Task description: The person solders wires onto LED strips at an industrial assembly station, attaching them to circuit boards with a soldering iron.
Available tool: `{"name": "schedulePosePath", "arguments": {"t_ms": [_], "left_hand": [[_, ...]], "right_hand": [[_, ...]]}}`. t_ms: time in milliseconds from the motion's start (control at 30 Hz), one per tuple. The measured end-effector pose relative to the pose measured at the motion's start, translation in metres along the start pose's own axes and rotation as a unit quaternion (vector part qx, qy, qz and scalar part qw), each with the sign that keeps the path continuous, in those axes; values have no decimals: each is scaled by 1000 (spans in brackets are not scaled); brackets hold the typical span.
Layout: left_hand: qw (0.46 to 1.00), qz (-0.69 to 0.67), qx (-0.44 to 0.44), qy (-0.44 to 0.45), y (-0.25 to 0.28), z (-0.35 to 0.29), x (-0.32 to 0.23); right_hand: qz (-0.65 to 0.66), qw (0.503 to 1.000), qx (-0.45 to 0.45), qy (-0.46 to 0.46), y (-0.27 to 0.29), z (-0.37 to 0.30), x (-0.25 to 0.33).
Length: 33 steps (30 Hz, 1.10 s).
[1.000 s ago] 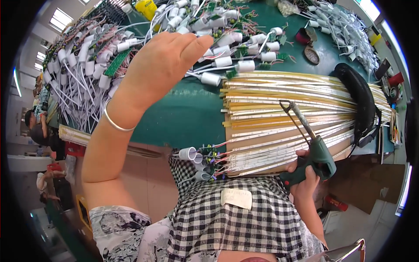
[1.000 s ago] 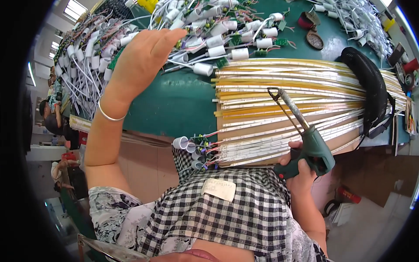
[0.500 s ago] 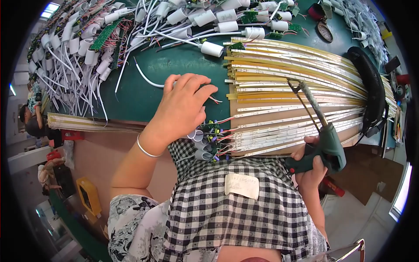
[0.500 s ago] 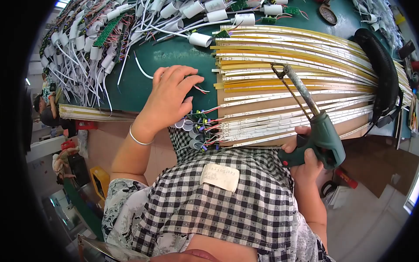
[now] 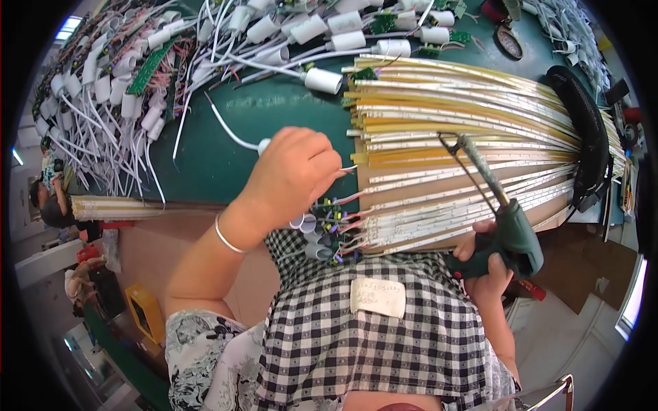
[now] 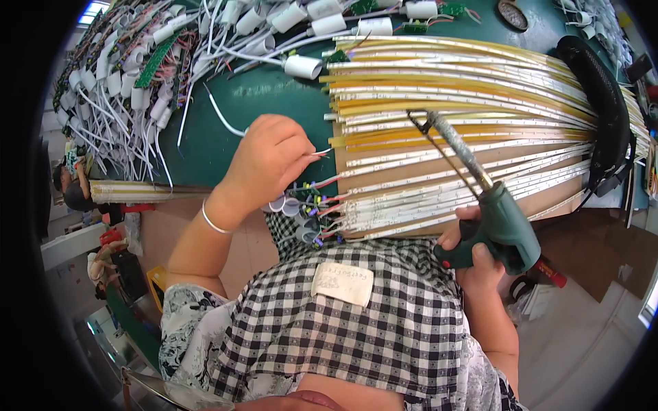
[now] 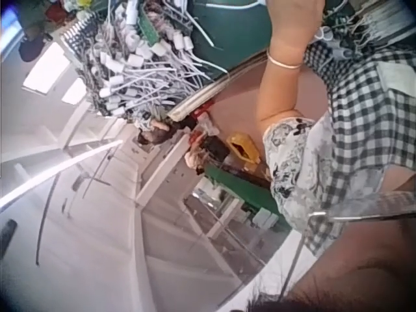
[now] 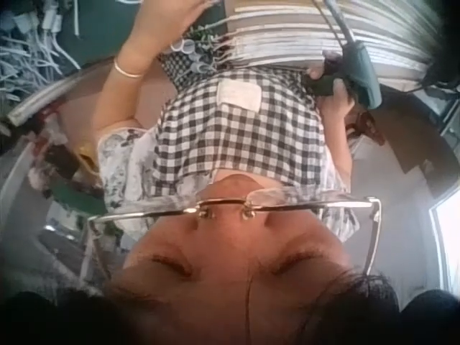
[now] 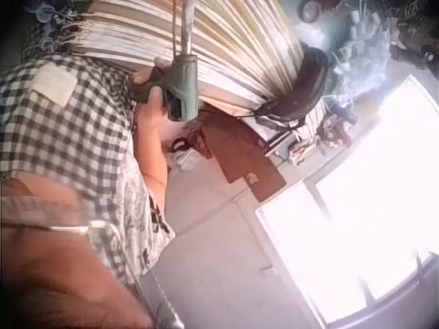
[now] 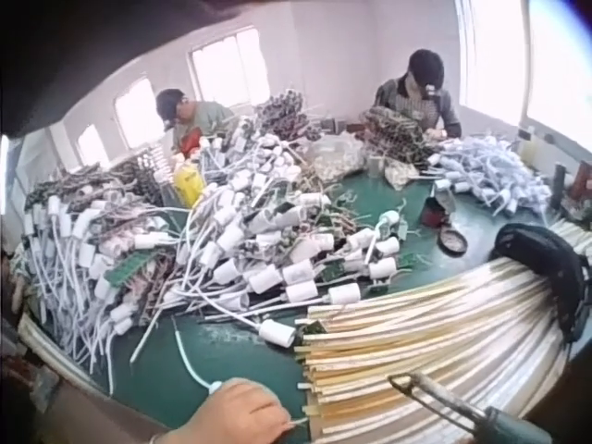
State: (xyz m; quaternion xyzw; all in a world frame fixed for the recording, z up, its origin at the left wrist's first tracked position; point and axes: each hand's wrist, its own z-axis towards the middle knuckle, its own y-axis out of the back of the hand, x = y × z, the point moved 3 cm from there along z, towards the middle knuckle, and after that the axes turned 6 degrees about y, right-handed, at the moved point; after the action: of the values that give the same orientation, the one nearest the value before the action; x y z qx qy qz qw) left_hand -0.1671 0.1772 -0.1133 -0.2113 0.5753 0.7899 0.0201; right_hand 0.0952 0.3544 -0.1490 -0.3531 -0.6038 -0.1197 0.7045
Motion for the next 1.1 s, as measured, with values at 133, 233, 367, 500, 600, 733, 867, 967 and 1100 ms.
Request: {"name": "schedulePosePath", "arguments": {"t_ms": [133,233,367,500,600,733,867,967,1100], "left_hand": [[994,-68,3,85,-14,-3,-9],[990,-83,2,117,-15,-13,-25],[987,-93,-5,131,-19,-16,-34],[988,-69,4,137,-18,-8,-31],[988,-69,16,139,-15,-4,-24],[984,-133,-10,118,-12,-7,-10],[994,-89,-12,68,-24,-5,-11],[989,-55,61,120,-25,-3,-18],[982,-72,80,155,-26,1,-16]], "right_hand": [[30,999,-20,-38,-6,6,1],[52,995,-40,-74,-25,20,6],[209,973,59,-76,-55,51,-10],[212,971,40,-100,-71,61,-28],[199,974,59,-94,-68,55,-36],[200,975,56,-84,-65,43,-42],[237,971,26,-17,-51,37,-52],[199,979,30,12,-44,42,-49],[172,984,50,-1,-50,48,-45]]}}
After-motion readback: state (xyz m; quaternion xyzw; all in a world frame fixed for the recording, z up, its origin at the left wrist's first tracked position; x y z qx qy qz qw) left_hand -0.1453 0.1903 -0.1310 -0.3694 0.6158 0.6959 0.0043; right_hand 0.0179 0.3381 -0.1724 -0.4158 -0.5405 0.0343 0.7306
